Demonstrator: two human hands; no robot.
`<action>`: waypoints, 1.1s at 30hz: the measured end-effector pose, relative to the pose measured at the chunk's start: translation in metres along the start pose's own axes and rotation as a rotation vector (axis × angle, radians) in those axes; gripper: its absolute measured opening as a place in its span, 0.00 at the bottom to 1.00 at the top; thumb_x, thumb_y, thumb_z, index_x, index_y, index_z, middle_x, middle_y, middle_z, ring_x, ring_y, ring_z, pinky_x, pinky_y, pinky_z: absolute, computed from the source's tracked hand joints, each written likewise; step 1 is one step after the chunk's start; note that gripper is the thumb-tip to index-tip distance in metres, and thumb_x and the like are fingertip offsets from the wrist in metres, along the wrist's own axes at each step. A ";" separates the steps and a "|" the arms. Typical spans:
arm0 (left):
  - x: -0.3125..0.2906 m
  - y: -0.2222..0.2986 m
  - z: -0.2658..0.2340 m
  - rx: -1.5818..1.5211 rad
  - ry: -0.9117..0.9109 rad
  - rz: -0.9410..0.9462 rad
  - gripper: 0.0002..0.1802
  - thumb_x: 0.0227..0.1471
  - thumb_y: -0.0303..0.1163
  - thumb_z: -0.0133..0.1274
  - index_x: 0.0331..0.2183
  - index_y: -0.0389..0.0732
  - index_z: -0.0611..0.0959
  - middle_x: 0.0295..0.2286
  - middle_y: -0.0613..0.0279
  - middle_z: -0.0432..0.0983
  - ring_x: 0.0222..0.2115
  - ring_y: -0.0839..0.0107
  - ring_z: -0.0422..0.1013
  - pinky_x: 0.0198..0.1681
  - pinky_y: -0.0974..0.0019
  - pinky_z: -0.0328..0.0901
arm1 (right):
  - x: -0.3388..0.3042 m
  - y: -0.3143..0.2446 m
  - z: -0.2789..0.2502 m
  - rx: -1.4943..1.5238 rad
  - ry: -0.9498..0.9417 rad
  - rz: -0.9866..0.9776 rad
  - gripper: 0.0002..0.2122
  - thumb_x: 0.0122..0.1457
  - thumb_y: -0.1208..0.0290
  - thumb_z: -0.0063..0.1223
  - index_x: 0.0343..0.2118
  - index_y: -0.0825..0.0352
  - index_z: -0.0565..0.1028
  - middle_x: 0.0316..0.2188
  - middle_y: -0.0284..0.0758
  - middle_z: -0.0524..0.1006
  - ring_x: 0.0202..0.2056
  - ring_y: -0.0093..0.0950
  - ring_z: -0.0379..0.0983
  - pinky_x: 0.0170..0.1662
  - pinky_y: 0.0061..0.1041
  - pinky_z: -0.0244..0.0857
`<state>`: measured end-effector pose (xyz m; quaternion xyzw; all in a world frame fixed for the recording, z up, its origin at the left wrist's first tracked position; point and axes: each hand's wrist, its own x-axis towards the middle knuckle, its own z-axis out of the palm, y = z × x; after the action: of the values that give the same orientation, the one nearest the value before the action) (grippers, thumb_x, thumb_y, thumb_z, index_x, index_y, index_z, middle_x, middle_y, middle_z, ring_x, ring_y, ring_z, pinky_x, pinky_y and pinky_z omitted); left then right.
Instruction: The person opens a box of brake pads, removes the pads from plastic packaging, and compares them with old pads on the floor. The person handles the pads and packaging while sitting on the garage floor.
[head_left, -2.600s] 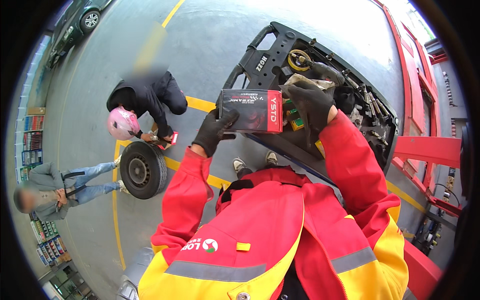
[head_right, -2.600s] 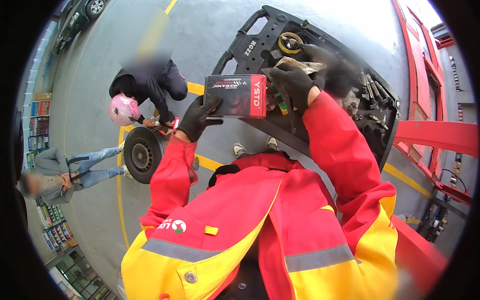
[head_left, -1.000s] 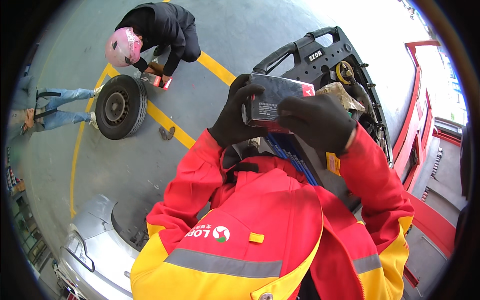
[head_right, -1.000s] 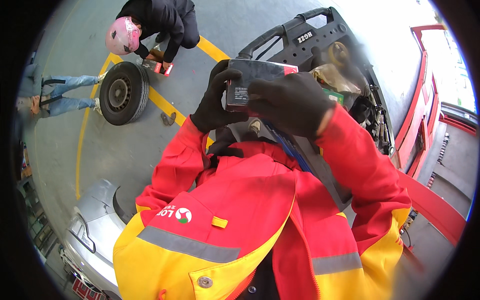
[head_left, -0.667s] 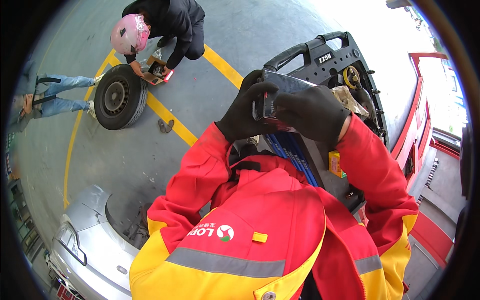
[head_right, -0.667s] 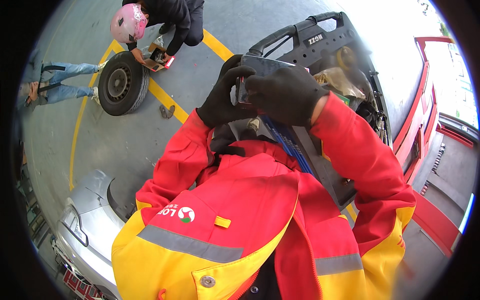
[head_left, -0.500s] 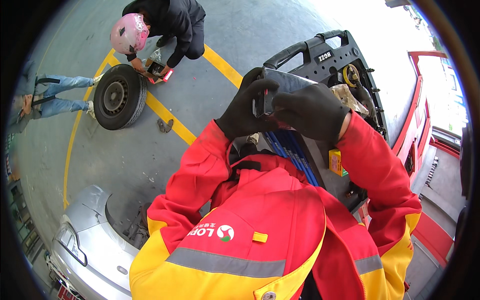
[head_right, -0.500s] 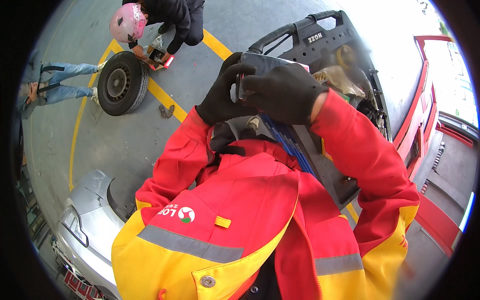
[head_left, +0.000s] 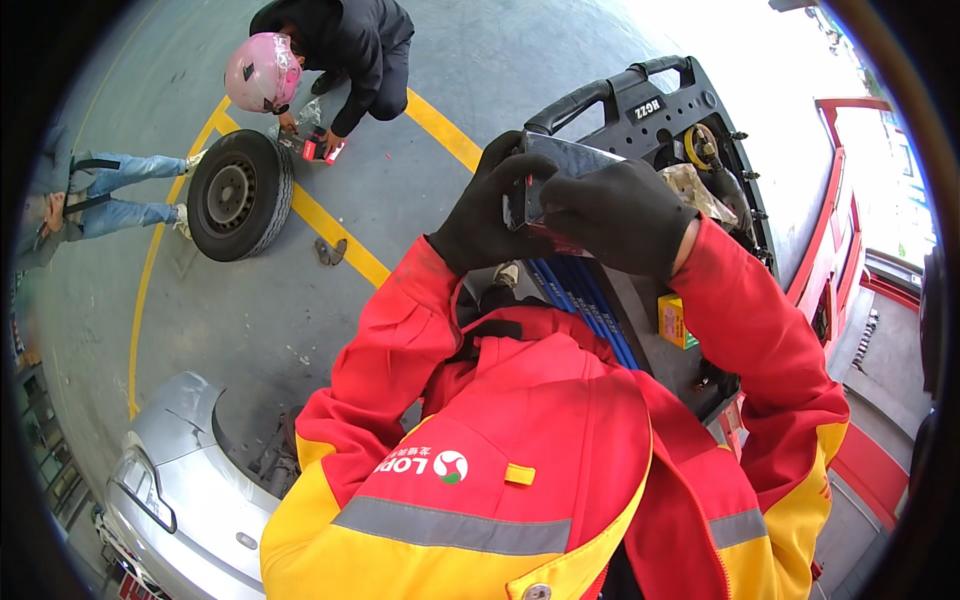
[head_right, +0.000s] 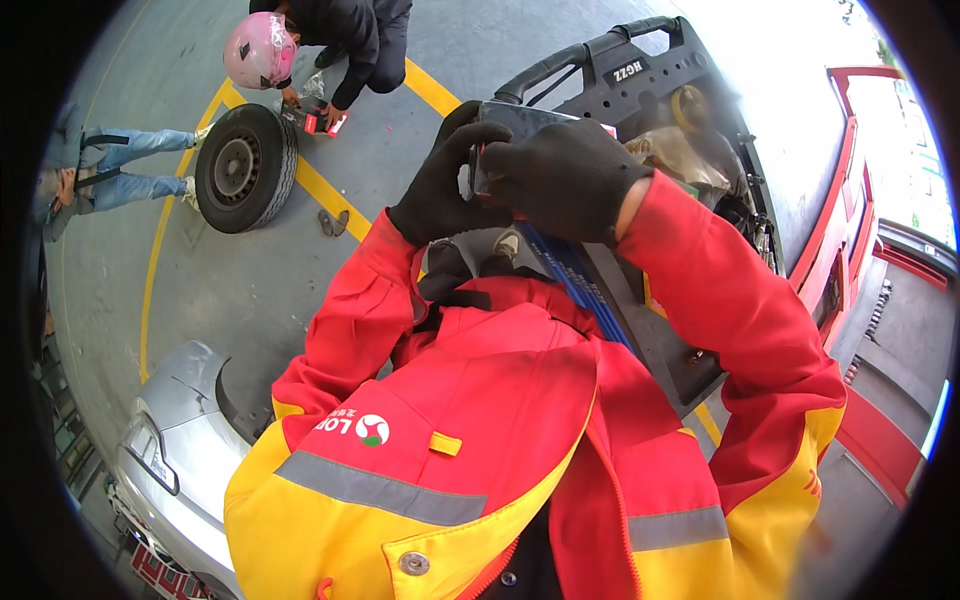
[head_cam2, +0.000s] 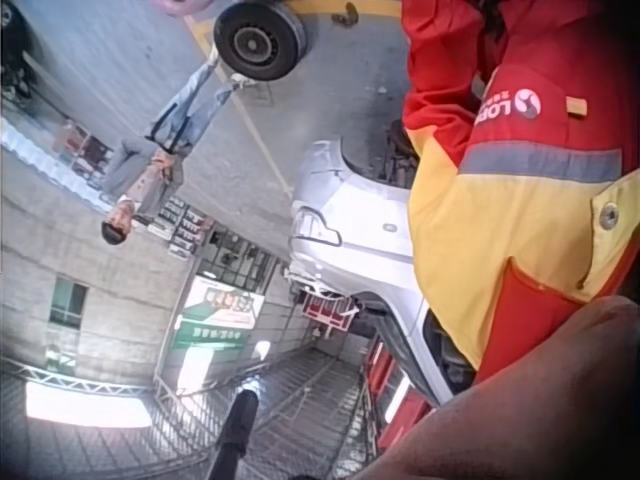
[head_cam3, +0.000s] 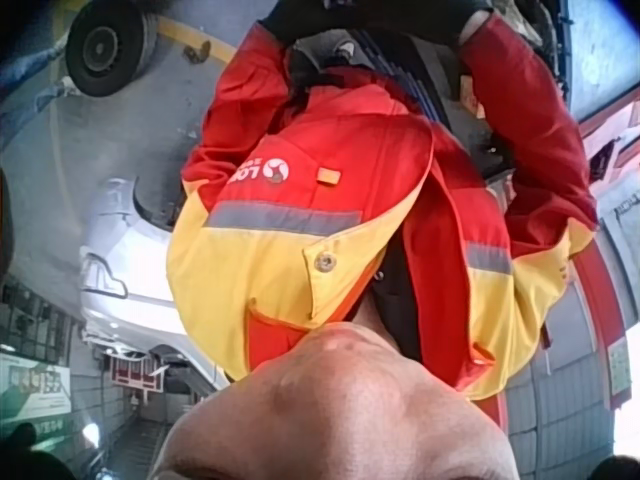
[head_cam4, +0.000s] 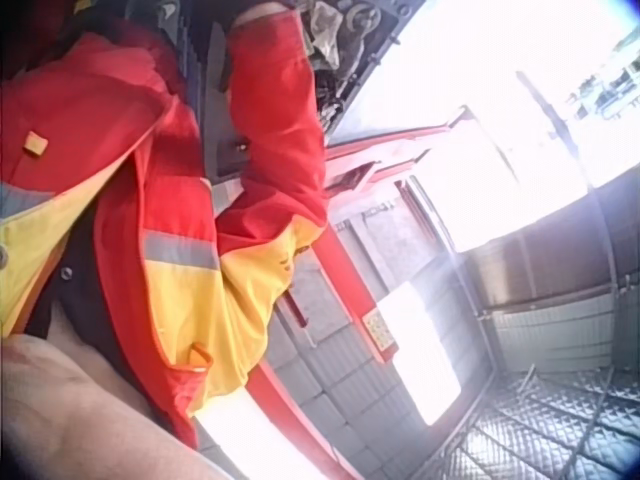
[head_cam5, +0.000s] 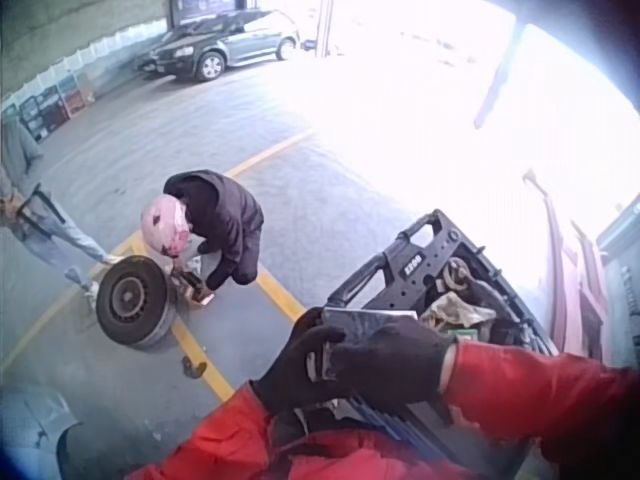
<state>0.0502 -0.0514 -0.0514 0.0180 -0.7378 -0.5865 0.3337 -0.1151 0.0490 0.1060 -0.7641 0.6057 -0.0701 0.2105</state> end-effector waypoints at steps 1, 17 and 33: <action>0.002 0.001 0.000 0.008 0.001 0.011 0.51 0.31 0.33 0.80 0.58 0.46 0.73 0.58 0.55 0.61 0.62 0.55 0.60 0.63 0.53 0.60 | -0.001 0.002 0.002 0.007 0.013 -0.003 0.08 0.59 0.62 0.61 0.38 0.58 0.77 0.21 0.37 0.79 0.24 0.41 0.80 0.28 0.39 0.73; 0.005 -0.005 -0.005 0.033 -0.033 -0.017 0.51 0.29 0.40 0.82 0.57 0.49 0.76 0.59 0.51 0.61 0.62 0.49 0.61 0.64 0.51 0.62 | -0.016 0.011 -0.013 -0.084 -0.066 -0.071 0.04 0.61 0.66 0.57 0.36 0.58 0.78 0.22 0.39 0.79 0.25 0.43 0.79 0.30 0.41 0.72; 0.020 0.001 -0.017 -0.045 -0.139 -0.161 0.52 0.30 0.34 0.80 0.60 0.48 0.74 0.62 0.56 0.58 0.64 0.55 0.60 0.60 0.53 0.68 | -0.067 0.047 -0.033 -0.022 -0.311 0.237 0.07 0.63 0.63 0.54 0.37 0.58 0.79 0.28 0.44 0.82 0.32 0.46 0.80 0.37 0.45 0.71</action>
<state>0.0435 -0.0744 -0.0398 0.0289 -0.7420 -0.6275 0.2341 -0.1866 0.0969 0.1263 -0.6915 0.6522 0.0809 0.2999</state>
